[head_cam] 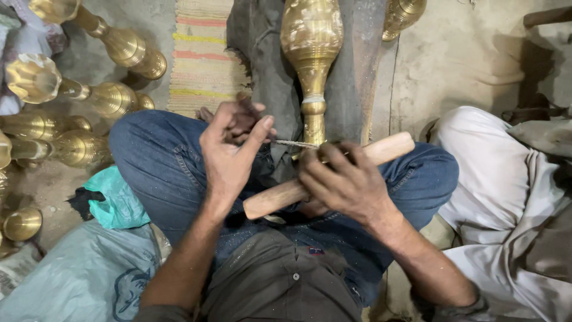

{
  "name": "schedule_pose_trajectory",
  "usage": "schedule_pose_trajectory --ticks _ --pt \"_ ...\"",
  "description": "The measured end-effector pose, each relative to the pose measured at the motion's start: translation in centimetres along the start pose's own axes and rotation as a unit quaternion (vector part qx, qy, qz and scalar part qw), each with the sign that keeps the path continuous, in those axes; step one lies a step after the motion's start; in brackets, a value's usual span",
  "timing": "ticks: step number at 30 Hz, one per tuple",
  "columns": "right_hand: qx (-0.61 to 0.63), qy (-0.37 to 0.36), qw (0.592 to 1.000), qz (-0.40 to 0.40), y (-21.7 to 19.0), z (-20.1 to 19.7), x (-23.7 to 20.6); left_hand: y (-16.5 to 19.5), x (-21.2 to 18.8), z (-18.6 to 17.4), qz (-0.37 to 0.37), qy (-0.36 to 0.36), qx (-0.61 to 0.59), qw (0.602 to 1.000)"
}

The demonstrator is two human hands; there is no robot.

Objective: The person sits cross-legged on the floor with a brass vase resting on a sandbag on their lap. They hold a punch against the vase's surface and strike it with a wooden mallet, working around the vase's base and body to shape and decorate the brass, repositioning the vase as they go.

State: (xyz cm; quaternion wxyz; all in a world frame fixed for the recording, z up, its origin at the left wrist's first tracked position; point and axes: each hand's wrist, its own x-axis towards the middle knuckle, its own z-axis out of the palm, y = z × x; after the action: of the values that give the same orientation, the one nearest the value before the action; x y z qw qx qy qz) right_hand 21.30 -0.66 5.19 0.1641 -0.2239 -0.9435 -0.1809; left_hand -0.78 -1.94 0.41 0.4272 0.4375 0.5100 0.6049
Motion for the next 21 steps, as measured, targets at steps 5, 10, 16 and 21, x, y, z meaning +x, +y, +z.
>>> schedule_pose_trajectory --ticks 5,10,16,21 --pt "-0.009 -0.108 0.994 0.002 -1.1 -1.2 2.0 1.3 2.5 0.6 0.027 -0.102 0.067 0.992" --pt "0.078 -0.102 0.991 0.042 -1.7 -1.0 2.4 1.9 4.8 2.7 0.116 -0.190 0.192 0.956" --pt "0.395 0.061 0.855 0.330 0.1 -1.4 -3.0 1.6 7.0 4.7 0.293 -0.237 0.371 0.848" --pt "0.284 0.060 0.777 0.559 3.1 1.7 -5.4 2.7 7.3 4.7 0.226 -0.255 0.375 0.862"
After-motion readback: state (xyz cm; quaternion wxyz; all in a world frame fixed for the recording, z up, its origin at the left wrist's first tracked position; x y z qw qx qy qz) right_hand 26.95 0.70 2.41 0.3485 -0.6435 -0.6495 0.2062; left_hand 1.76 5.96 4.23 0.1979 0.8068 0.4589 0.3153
